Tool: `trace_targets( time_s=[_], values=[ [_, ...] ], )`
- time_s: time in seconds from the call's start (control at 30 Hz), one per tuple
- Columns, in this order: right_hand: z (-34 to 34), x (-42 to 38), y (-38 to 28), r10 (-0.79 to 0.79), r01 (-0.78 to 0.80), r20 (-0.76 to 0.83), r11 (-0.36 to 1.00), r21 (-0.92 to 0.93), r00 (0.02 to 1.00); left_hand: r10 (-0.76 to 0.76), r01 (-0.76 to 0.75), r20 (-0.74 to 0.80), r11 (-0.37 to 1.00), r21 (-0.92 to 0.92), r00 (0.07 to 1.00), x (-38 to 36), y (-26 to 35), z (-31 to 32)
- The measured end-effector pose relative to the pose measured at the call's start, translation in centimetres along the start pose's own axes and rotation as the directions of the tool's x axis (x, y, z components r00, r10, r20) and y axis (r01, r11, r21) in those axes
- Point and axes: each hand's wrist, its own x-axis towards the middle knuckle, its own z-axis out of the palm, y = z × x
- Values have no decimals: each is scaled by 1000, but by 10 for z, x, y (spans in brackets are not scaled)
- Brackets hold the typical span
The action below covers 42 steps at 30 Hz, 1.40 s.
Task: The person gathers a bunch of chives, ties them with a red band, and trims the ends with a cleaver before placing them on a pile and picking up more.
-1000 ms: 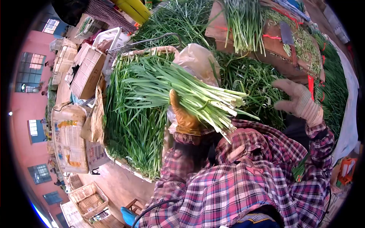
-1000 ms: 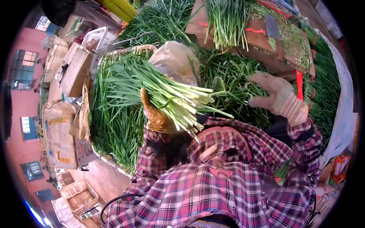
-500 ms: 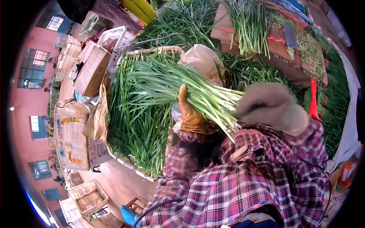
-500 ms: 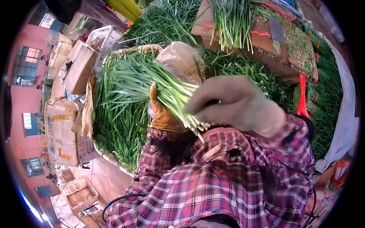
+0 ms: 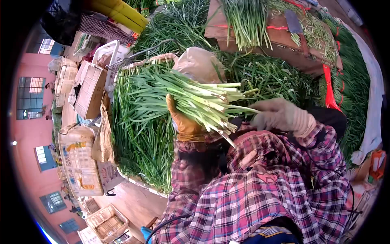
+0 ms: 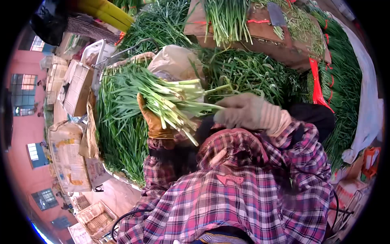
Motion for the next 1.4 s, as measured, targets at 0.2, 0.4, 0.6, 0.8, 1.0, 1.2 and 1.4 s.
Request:
trace_targets(
  time_s=[0.2,0.4,0.6,0.8,1.0,1.2,1.4],
  values=[
    [14,26,-17,-227,113,-292,926,-361,929,17,-19,-17,994,-108,1000,16,7,-13],
    [7,64,-15,-179,-57,-225,648,-759,958,-68,74,32,973,-219,997,16,2,-10],
    [-18,37,-22,-156,100,-363,980,-169,919,-174,238,207,910,-339,963,14,9,4],
    [-1,26,21,-64,78,-366,997,25,928,-1,-2,252,1000,10,968,29,0,1],
    [44,78,21,-29,203,-324,830,519,946,-144,257,376,928,-270,915,32,-3,4],
    [34,42,6,-198,494,-649,811,312,735,-19,63,338,991,-120,941,36,-2,-3],
    [-101,-55,56,-133,652,-778,641,405,614,160,-229,242,929,290,957,39,-2,-8]
  ],
)
